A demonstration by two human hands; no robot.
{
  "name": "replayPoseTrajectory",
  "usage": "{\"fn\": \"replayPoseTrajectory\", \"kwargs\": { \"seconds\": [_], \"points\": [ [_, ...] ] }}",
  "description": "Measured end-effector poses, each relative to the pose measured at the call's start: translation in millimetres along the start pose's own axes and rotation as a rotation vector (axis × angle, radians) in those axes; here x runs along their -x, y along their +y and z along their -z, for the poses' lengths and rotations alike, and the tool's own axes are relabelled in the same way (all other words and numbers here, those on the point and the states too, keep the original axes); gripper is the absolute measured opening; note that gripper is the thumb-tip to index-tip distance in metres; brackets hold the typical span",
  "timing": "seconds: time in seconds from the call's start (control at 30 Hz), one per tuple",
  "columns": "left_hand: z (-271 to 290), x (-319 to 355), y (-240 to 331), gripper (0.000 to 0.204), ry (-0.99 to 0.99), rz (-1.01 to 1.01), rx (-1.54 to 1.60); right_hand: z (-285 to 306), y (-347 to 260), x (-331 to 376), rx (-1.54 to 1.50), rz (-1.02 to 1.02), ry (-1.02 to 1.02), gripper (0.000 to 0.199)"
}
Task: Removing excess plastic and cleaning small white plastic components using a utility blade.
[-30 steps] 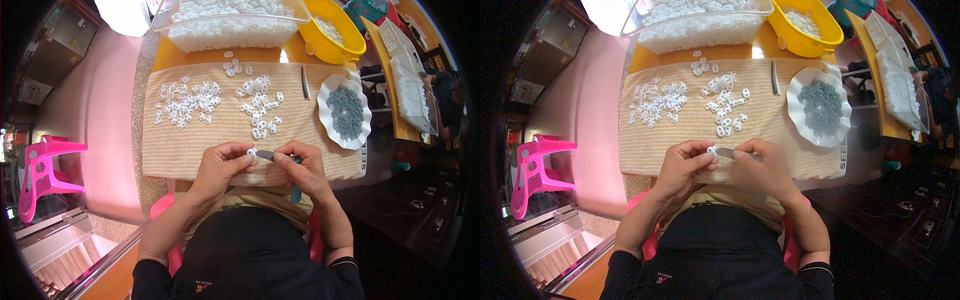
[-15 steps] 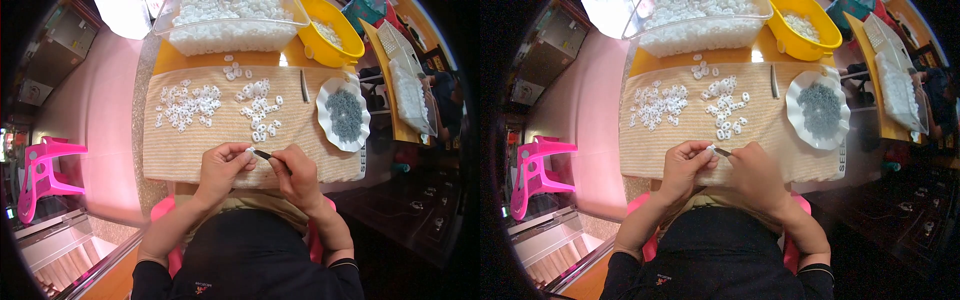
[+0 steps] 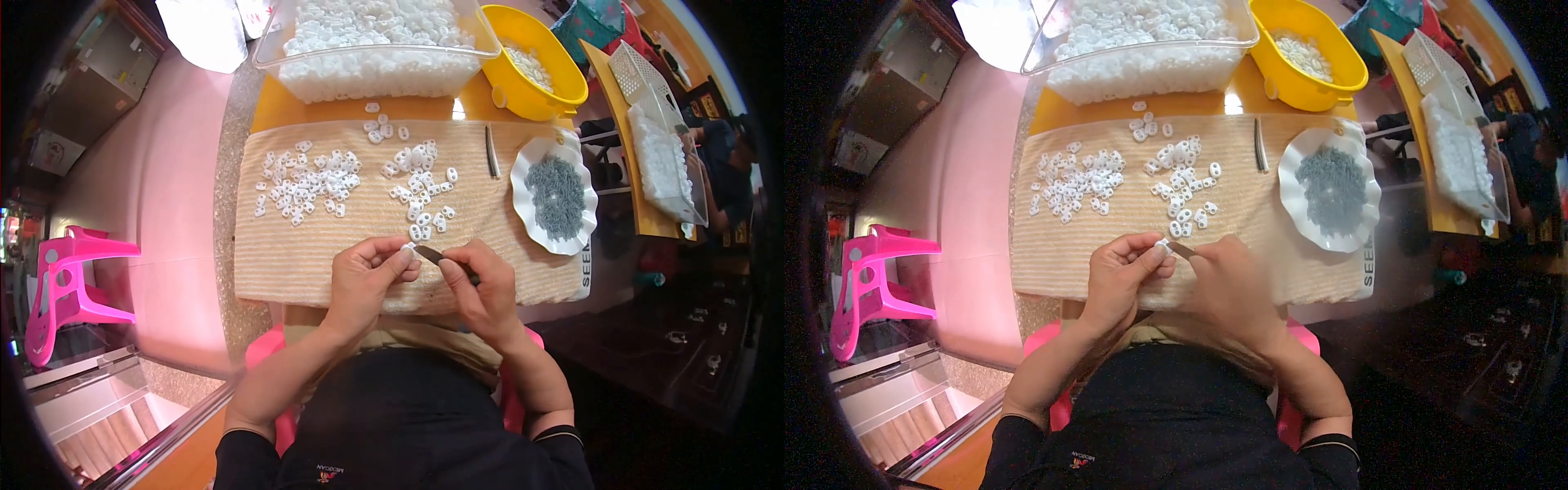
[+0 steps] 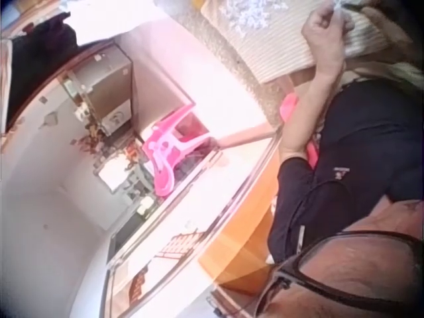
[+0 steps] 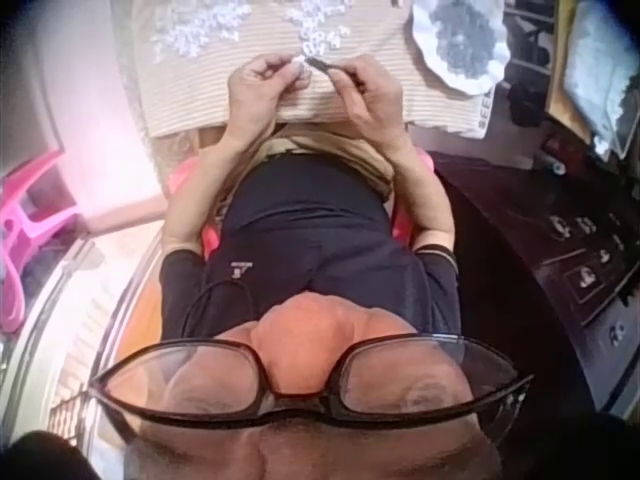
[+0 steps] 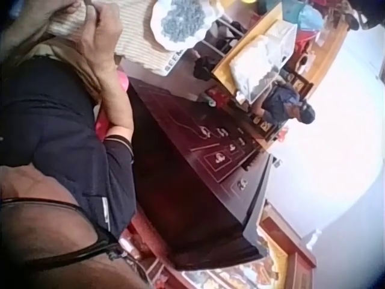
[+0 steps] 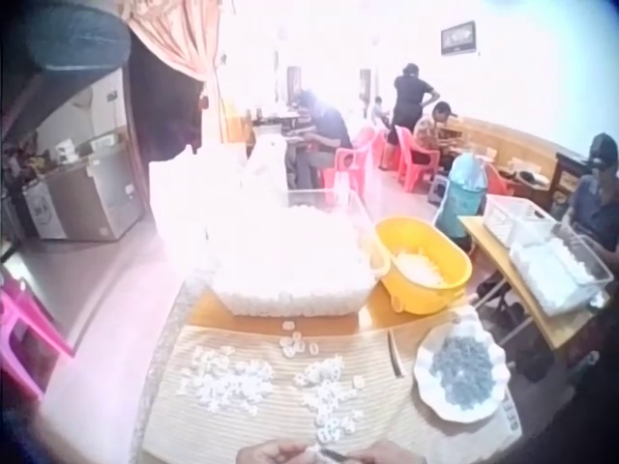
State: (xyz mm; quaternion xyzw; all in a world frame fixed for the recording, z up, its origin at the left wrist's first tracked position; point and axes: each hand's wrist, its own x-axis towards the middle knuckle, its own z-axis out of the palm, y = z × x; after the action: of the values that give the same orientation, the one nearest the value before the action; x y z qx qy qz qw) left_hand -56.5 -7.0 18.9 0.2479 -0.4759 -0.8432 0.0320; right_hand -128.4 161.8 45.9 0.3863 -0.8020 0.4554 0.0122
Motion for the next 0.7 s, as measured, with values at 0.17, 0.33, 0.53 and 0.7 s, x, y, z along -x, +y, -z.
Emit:
{"fn": "replayPoseTrajectory", "kwargs": {
  "seconds": [0.17, 0.33, 0.53, 0.7],
  "points": [
    [1.3, 0.1, 0.7, 0.022, -0.053, 0.029, 0.034, 1.5, 3.7, 6.9, -0.392, -0.554, -0.054, 0.007],
    [1.6, -0.6, 0.0, 0.021, -0.029, 0.019, -0.004, -1.6, 3.9, 1.5, 0.035, -0.018, 0.024, 0.01],
    [-1.0, -0.2, -2.4, 0.021, 0.006, -0.031, -0.026, -6.9, -13.6, 8.7, 0.301, 0.059, -0.033, 0.015],
    [-1.6, 1.0, -1.7, 0.02, 0.009, -0.048, 0.019, -8.7, -11.1, 1.0, 0.227, 0.072, 0.044, 0.013]
  ]
}}
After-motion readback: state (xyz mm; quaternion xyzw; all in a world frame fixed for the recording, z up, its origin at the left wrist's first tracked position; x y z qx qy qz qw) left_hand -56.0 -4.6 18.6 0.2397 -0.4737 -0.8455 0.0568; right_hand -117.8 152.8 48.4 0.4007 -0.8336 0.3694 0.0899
